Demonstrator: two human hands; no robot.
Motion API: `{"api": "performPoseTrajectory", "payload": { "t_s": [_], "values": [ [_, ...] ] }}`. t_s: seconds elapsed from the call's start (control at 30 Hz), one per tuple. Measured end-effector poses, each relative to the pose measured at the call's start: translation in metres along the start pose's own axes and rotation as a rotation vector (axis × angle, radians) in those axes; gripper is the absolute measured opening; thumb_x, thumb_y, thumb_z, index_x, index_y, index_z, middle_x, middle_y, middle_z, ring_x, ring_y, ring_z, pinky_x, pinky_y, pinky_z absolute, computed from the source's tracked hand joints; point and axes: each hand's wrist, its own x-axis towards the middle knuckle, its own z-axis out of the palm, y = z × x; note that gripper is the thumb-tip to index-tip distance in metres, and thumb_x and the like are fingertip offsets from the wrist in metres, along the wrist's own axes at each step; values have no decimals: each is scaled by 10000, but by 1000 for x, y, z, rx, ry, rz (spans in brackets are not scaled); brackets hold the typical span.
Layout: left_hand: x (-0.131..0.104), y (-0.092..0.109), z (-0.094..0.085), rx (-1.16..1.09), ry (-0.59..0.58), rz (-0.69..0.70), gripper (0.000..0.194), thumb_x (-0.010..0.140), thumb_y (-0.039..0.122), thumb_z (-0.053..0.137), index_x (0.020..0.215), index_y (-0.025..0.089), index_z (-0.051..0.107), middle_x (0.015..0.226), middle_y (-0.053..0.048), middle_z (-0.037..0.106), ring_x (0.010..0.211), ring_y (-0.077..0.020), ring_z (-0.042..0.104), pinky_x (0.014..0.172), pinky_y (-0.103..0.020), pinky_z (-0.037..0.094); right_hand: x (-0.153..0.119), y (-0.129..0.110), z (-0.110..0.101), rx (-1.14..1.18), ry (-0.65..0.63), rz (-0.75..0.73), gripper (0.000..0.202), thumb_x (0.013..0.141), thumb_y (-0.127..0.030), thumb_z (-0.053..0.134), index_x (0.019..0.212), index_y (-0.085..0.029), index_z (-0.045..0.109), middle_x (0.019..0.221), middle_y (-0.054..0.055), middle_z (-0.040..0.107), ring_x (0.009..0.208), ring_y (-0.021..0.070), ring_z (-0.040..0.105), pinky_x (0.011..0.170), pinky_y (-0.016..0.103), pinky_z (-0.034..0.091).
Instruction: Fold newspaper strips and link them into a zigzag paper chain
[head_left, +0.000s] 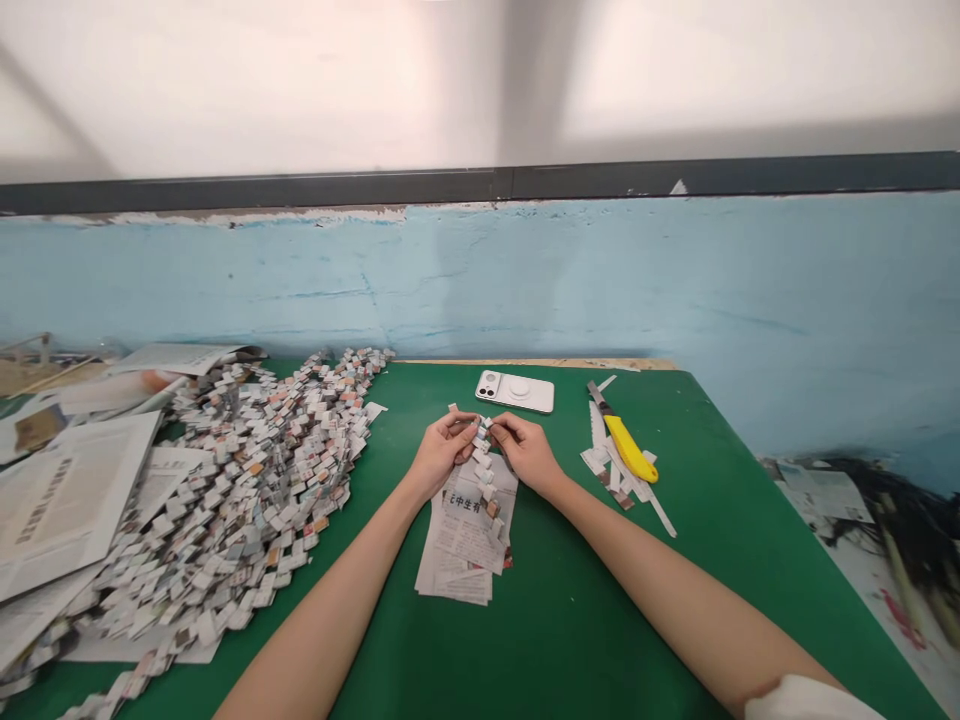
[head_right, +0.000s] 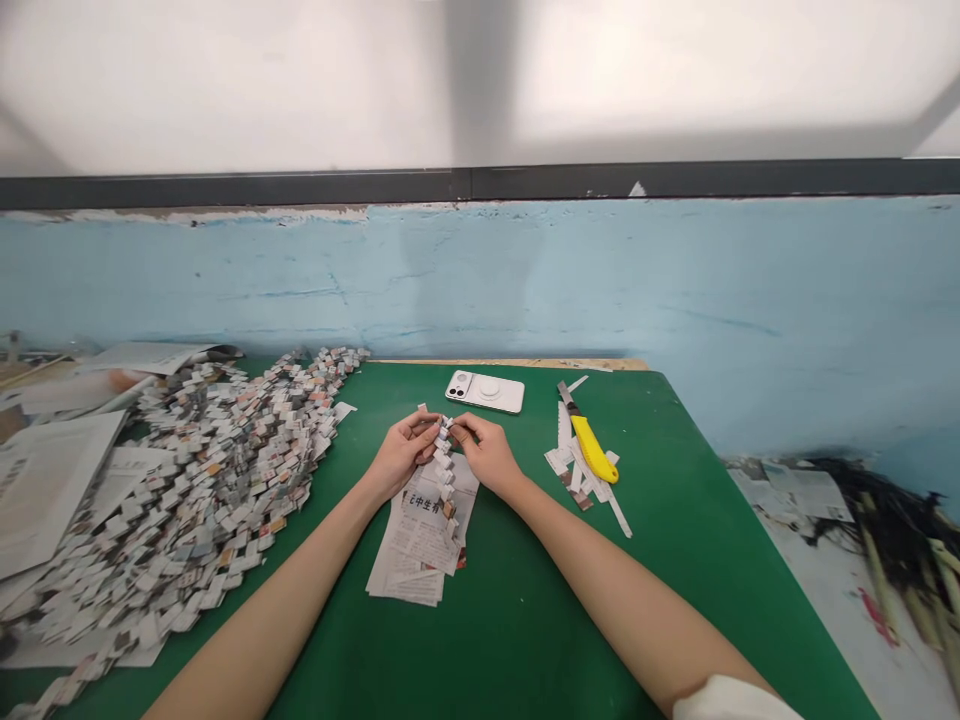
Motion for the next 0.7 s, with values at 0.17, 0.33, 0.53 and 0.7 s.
{"api": "performPoseTrajectory", "payload": {
  "t_s": [0.17,0.33,0.53,0.7],
  "values": [
    [-1,-1,1,55,16,20,469,689,446,887,975,115,716,601,23,566,459,-44,408,436,-197,229,0,2,0,-56,9,-28,275,1009,-410,495,884,-202,624,769,17,632,709,169,566,672,270,426],
    [-2,-1,0,82,30,15,485,677,446,892,990,109,737,606,8,581,488,-58,441,448,-196,261,0,1,-1,-32,-14,9,319,1009,-461,485,851,-205,593,746,10,619,668,163,540,639,266,415],
    [-4,1,1,115,34,5,500,700,450,876,1034,102,743,592,-1,593,489,-69,446,457,-211,292,0,-2,-1,-89,5,-31,322,1015,-448,480,836,-206,595,738,10,615,678,166,542,667,272,414],
    [-5,1,3,129,35,29,490,699,451,875,1006,95,741,575,2,581,481,-73,438,457,-216,293,0,1,-1,-87,30,-12,332,1021,-450,463,829,-205,576,717,3,598,660,161,532,658,272,403]
  ]
}}
